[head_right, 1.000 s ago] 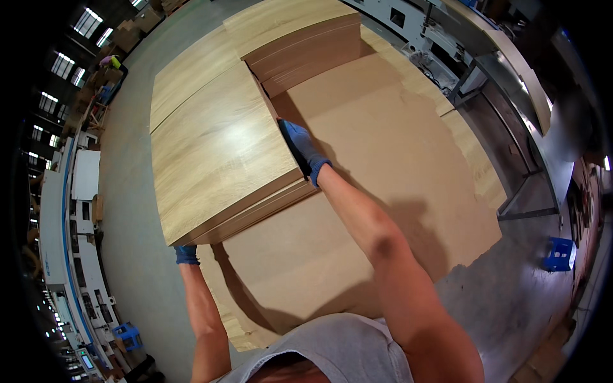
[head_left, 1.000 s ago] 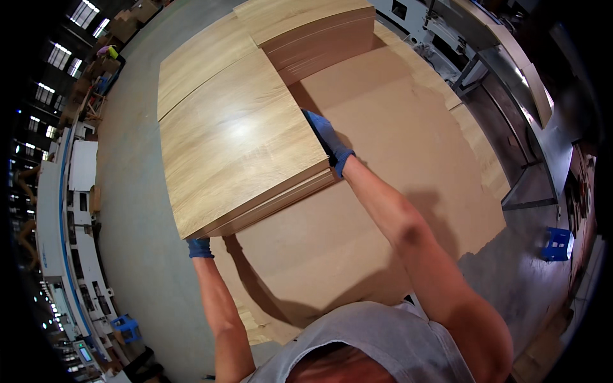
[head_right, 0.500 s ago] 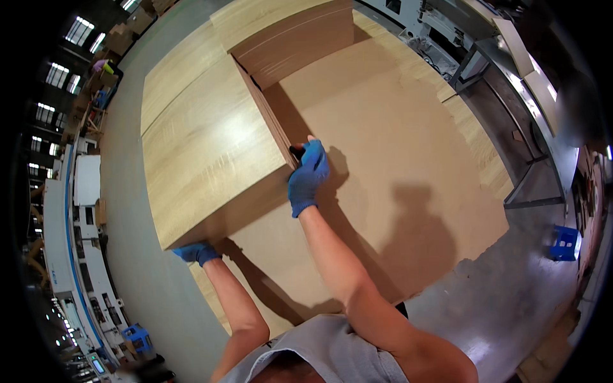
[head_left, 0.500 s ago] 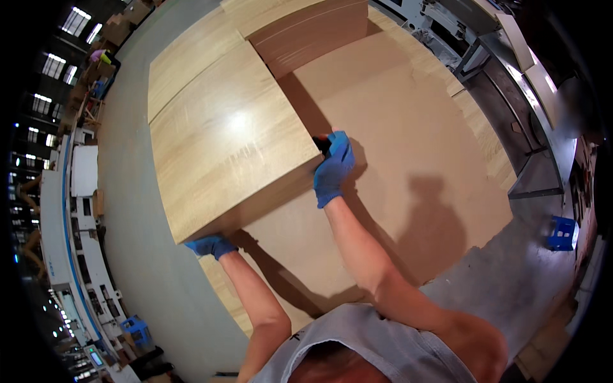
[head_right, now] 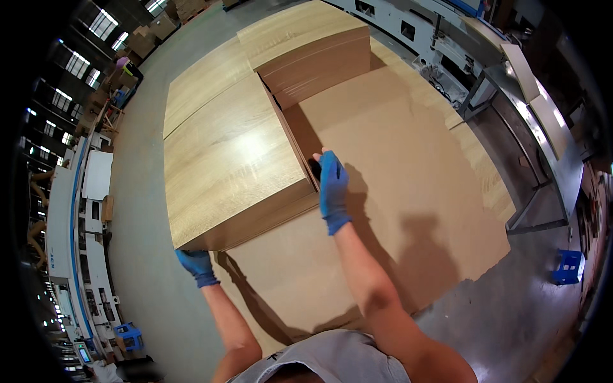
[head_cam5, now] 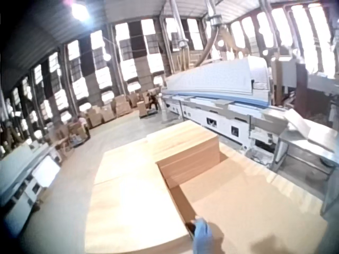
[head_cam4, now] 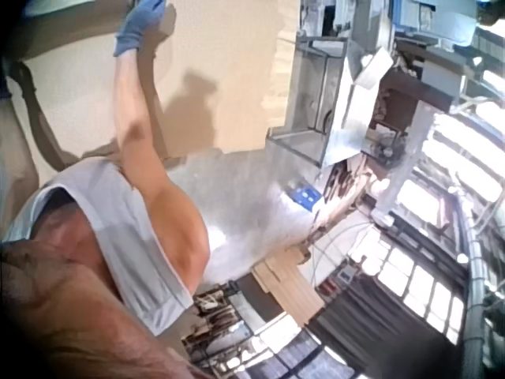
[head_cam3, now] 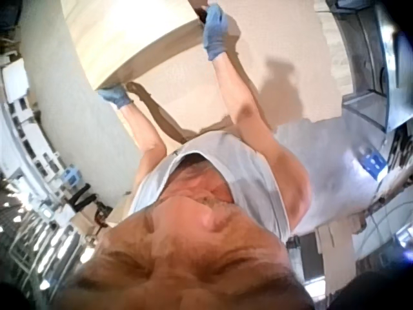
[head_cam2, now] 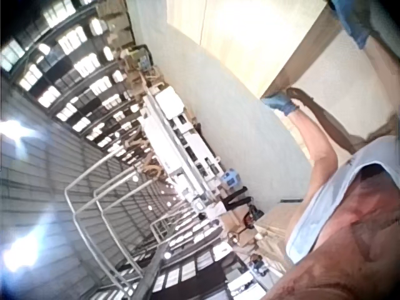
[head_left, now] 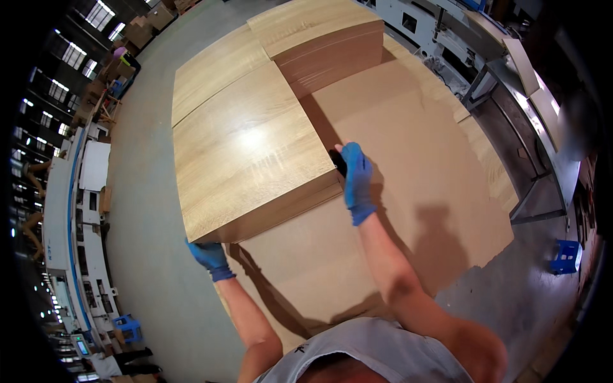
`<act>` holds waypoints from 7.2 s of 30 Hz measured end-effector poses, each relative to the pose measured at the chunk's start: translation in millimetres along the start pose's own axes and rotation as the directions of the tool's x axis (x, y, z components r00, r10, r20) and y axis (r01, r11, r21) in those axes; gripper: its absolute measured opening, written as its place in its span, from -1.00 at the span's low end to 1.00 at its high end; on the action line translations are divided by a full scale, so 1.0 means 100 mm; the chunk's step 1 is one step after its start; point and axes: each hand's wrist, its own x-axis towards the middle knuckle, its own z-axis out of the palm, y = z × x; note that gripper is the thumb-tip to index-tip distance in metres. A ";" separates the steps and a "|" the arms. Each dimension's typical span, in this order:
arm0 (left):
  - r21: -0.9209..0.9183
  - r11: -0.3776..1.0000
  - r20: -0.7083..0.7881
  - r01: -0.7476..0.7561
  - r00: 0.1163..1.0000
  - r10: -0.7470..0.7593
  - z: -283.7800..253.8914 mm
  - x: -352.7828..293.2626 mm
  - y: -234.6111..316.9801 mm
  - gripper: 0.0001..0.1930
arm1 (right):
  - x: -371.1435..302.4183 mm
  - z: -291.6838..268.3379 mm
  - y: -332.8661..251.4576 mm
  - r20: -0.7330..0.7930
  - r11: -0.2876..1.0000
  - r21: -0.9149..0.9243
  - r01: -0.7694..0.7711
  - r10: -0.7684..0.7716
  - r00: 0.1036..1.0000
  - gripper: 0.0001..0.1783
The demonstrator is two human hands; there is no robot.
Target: The person collects wooden panels from a processing machine, stacks them on a work table by hand, and carries the stacked panels to stack them onto a pallet.
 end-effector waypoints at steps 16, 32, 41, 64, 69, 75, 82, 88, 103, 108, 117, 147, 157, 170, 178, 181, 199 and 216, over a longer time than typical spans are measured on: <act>0.297 0.927 0.355 0.228 0.875 -0.329 0.25 0.36 0.67 -0.52 | 0.28 0.50 -0.49 0.523 0.707 -0.692 0.145 0.353 0.776 -0.20; 0.041 0.904 0.039 0.425 0.904 -0.426 0.12 0.03 0.49 -0.39 | 0.00 -0.80 -0.76 0.289 0.931 -0.347 -0.114 0.222 0.931 -0.63; 0.119 0.920 -0.278 0.374 0.902 -0.331 -0.16 -2.31 -0.30 -0.49 | -1.37 -3.88 -2.44 -0.308 0.930 -0.345 0.129 -0.242 0.920 -0.83; 0.513 0.851 0.276 0.112 0.917 -0.288 5.53 -6.23 -3.62 -0.60 | 0.54 -8.84 -5.45 -0.384 0.656 -0.752 0.061 -0.511 0.769 -0.85; 0.411 0.896 0.365 0.166 0.871 -0.329 6.88 -6.45 -4.45 -0.57 | 1.19 -9.56 -6.29 -0.521 0.651 -0.756 -0.066 -0.537 0.663 -0.77; 0.411 0.887 0.544 0.210 0.724 -0.423 8.48 -6.84 -5.22 -0.61 | 2.07 -10.47 -6.93 -0.646 0.645 -0.736 -0.209 -0.574 0.503 -0.61; 0.661 0.690 0.485 0.294 0.534 -0.692 9.84 -6.96 -6.46 -0.51 | 3.46 -10.91 -7.48 -0.466 0.181 -0.812 -0.555 -0.774 0.429 -0.40; 0.635 0.577 0.359 0.514 0.466 -0.809 11.33 -6.62 -7.73 -0.56 | 4.35 -10.85 -7.55 -0.500 0.050 -0.695 -0.718 -0.750 0.432 -0.41; 0.898 0.439 0.377 0.023 0.472 -0.797 11.87 -5.96 -8.97 -0.63 | 4.62 -11.02 -7.48 -0.598 0.186 -0.513 -0.838 -0.778 0.193 -0.39; 0.897 0.379 0.441 -0.226 0.417 -0.795 12.27 -6.05 -8.58 -0.56 | 4.59 -11.26 -7.33 -0.547 0.183 -0.387 -0.904 -0.834 0.065 -0.37; 0.950 0.272 0.237 -0.151 -0.214 -0.948 12.42 -7.23 -8.39 -0.62 | 4.78 -10.90 -7.46 -0.517 0.106 -0.371 -0.923 -0.849 0.111 -0.44; 0.685 0.667 0.548 -0.294 -0.394 -0.738 11.78 -9.59 -8.22 -0.53 | 2.24 -11.25 -7.98 -0.764 0.425 -0.382 -0.821 -0.644 0.022 -0.45; 0.435 0.848 0.898 -0.304 0.084 -0.431 12.51 -8.00 -8.16 -0.64 | 4.12 -10.85 -7.59 -0.698 0.659 -0.715 -0.233 -0.688 0.199 -0.63; 0.551 0.835 0.392 0.006 0.881 -0.265 12.38 -5.47 -8.55 -0.44 | 6.46 -9.84 -7.30 -0.712 0.891 -0.438 -0.116 -0.265 0.651 -0.65; 0.649 0.677 0.326 0.348 0.677 -0.660 12.96 -5.43 -8.48 -0.64 | 6.76 -9.48 -7.19 -0.581 0.228 -0.810 -0.540 -0.435 0.688 -0.61; 0.734 0.677 0.491 0.050 0.650 -0.580 12.67 -5.37 -8.60 -0.68 | 6.51 -9.26 -7.05 -0.553 0.161 -0.831 -0.532 -0.338 0.761 -0.59; 0.382 0.755 0.472 0.533 0.590 -0.656 12.61 -4.14 -9.10 -0.72 | 7.15 -9.55 -7.16 -0.544 0.535 -0.782 -0.319 -0.337 0.768 -0.54; 0.829 0.507 0.355 0.234 0.481 -0.802 12.17 -5.66 -7.98 -0.75 | 6.99 -9.85 -7.15 -0.732 0.923 -0.325 -0.203 -0.110 0.673 -0.50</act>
